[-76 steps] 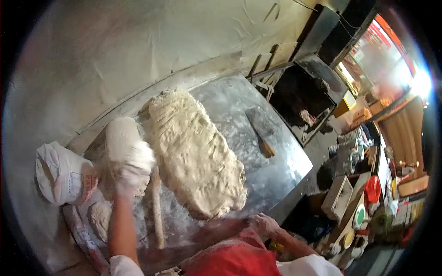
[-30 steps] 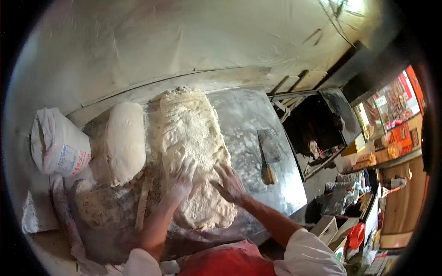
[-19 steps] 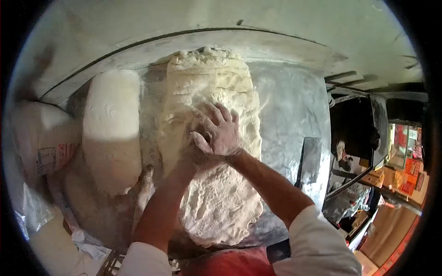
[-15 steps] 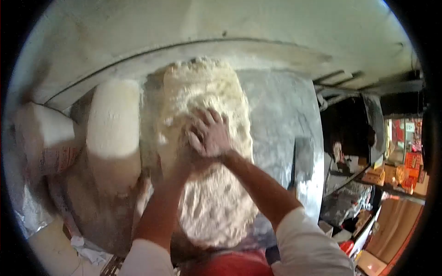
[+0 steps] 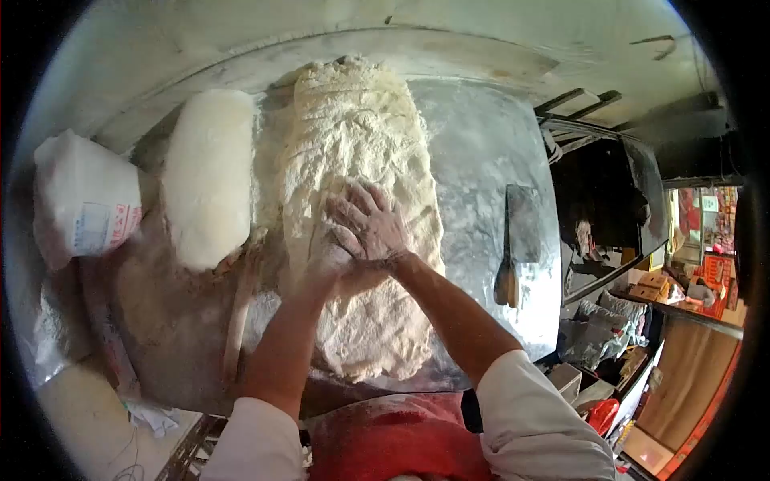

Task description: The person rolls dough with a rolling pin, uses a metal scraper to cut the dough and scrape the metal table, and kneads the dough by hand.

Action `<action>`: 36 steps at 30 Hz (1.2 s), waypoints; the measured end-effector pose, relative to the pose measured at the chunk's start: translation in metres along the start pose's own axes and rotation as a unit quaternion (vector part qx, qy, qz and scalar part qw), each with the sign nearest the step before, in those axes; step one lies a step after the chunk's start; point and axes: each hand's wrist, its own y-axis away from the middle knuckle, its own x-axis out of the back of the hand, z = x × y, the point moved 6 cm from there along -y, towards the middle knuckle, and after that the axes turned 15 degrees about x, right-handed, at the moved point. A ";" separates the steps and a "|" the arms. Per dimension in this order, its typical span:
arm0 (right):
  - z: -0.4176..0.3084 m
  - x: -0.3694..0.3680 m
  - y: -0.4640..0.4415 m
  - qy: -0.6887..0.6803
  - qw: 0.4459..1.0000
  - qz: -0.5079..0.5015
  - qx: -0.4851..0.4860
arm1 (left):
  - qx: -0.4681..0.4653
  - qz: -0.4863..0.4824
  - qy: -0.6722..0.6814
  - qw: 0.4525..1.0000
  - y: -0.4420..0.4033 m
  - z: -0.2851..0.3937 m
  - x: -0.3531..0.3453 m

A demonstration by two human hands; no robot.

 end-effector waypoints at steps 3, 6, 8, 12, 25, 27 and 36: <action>-0.039 -0.007 0.045 0.041 0.996 -0.073 0.029 | -0.069 -0.005 -0.057 0.996 0.010 0.067 0.022; -0.064 -0.010 0.074 0.052 0.990 -0.124 0.030 | -0.005 -0.027 -0.620 0.784 0.053 0.093 0.005; -0.061 -0.018 0.078 0.013 0.993 -0.118 0.018 | -0.059 0.044 -0.500 0.863 0.063 0.058 -0.012; -0.060 -0.007 0.073 0.122 0.986 -0.076 0.085 | 0.023 -0.046 -0.434 0.899 0.043 0.057 -0.003; 0.178 0.120 -0.123 -0.057 0.953 0.096 -0.281 | 0.220 0.139 -0.086 0.962 -0.239 0.063 0.197; 0.193 0.101 -0.146 -0.151 0.941 0.072 -0.293 | 0.200 0.092 -0.058 0.974 -0.297 0.011 0.171; 0.242 0.042 -0.147 -0.233 0.935 0.161 -0.215 | 0.205 0.202 -0.030 0.957 -0.273 0.046 0.189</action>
